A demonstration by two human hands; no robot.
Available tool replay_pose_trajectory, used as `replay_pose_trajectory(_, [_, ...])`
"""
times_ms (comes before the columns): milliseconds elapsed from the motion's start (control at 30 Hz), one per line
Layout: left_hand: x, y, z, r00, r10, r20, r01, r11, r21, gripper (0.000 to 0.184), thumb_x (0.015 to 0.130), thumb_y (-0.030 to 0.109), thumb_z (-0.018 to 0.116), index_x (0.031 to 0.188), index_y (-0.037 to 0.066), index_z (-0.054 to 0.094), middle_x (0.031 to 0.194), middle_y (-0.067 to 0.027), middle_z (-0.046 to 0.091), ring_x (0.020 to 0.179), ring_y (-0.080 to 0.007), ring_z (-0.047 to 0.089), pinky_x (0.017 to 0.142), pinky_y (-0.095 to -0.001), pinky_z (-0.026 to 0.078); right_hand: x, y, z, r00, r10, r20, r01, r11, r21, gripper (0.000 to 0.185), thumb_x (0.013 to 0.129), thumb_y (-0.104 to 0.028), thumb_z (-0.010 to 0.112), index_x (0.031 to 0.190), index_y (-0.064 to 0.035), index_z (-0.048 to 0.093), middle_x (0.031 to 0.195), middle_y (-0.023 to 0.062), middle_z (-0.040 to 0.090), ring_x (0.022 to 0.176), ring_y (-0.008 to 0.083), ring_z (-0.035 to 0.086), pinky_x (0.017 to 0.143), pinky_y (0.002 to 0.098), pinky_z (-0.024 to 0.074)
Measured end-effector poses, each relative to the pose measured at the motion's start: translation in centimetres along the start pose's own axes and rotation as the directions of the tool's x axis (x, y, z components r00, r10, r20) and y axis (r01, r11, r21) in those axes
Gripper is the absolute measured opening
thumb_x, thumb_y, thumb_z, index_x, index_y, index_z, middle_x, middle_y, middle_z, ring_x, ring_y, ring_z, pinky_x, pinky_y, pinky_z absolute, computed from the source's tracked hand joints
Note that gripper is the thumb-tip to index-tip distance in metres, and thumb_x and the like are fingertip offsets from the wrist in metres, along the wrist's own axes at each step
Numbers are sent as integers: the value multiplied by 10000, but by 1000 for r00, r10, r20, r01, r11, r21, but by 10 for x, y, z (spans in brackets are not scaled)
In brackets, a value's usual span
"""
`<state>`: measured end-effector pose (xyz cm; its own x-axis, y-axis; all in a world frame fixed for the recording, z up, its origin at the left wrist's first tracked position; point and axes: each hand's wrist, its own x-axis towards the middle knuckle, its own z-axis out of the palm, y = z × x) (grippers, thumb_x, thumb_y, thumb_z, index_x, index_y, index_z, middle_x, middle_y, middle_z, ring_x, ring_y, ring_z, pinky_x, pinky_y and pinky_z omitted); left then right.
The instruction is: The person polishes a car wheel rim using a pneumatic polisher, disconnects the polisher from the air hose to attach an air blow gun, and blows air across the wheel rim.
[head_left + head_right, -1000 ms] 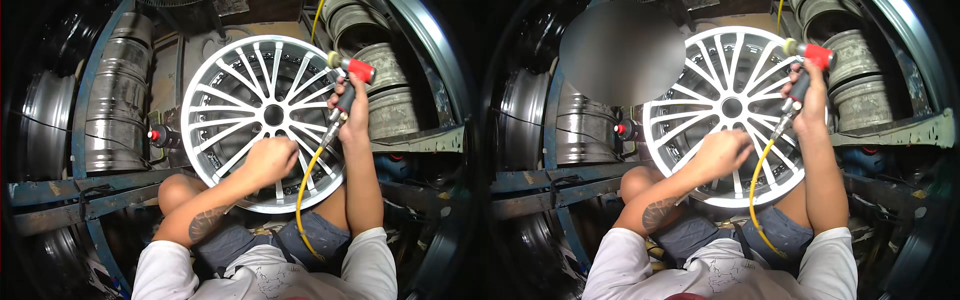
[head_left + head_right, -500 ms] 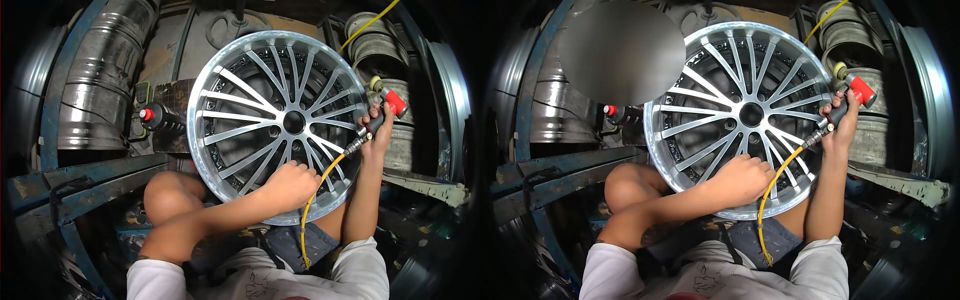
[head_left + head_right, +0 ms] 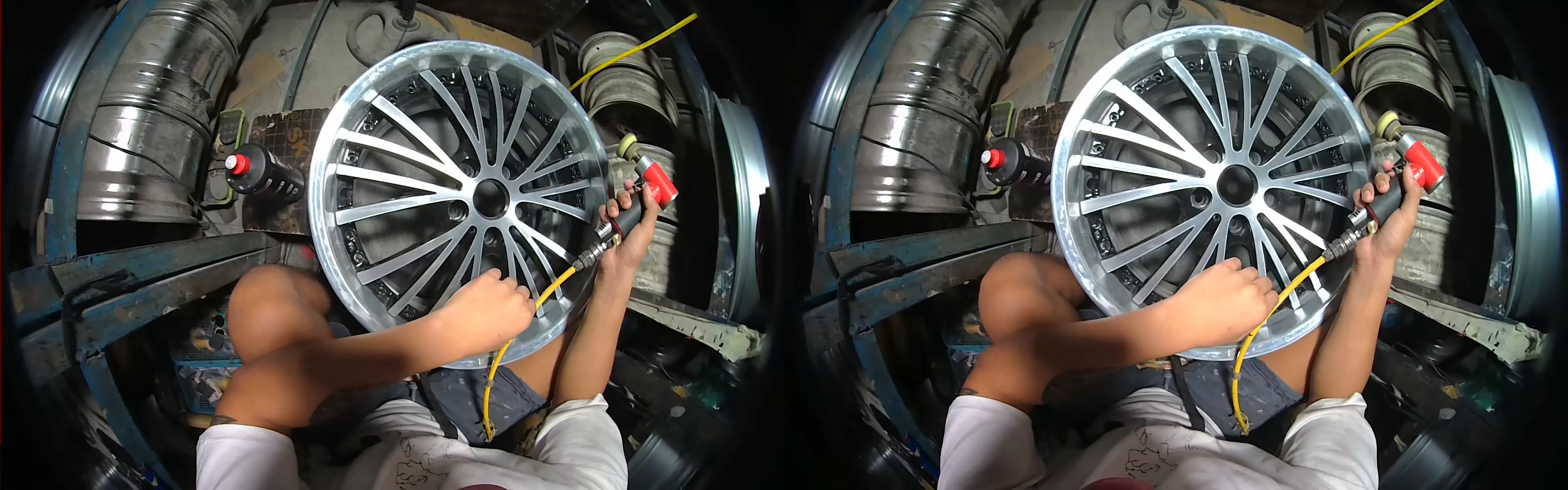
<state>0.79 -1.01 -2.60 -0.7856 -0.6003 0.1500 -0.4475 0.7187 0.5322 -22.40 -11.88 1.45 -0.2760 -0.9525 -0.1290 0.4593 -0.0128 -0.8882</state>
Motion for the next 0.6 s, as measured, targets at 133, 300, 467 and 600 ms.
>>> replay_pose_trajectory(133, [2,0,1,1000,12,9,-12,1000,2,119,802,171,638,866,76,673,825,-39,657,804,-198,666,716,-339,480,3,3,-5,999,34,-15,-34,999,8,314,984,-329,578,1049,-22,583,724,-8,531,592,119,527,554,261,413])
replay_pose_trajectory(300, [1,-1,1,1000,12,15,-12,1000,-20,130,774,164,658,858,69,688,817,-40,662,808,-197,667,716,-339,482,2,2,-8,997,63,48,-65,997,43,293,989,-319,569,1052,-33,568,724,-9,520,602,116,511,547,258,397])
replay_pose_trajectory(467, [2,-1,-4,999,9,42,-8,1000,-3,129,755,157,667,829,58,702,814,-46,671,809,-198,667,718,-338,487,2,3,-10,997,35,62,-36,999,29,255,990,-322,561,1007,-70,529,689,-23,483,553,103,481,521,262,391])
replay_pose_trajectory(600, [1,-1,-3,1000,7,12,-7,1000,12,146,746,165,678,836,53,705,807,-46,668,806,-198,667,713,-333,486,0,1,-10,998,-12,68,10,999,35,248,984,-316,562,1000,-72,522,677,-26,476,512,100,458,500,267,382])
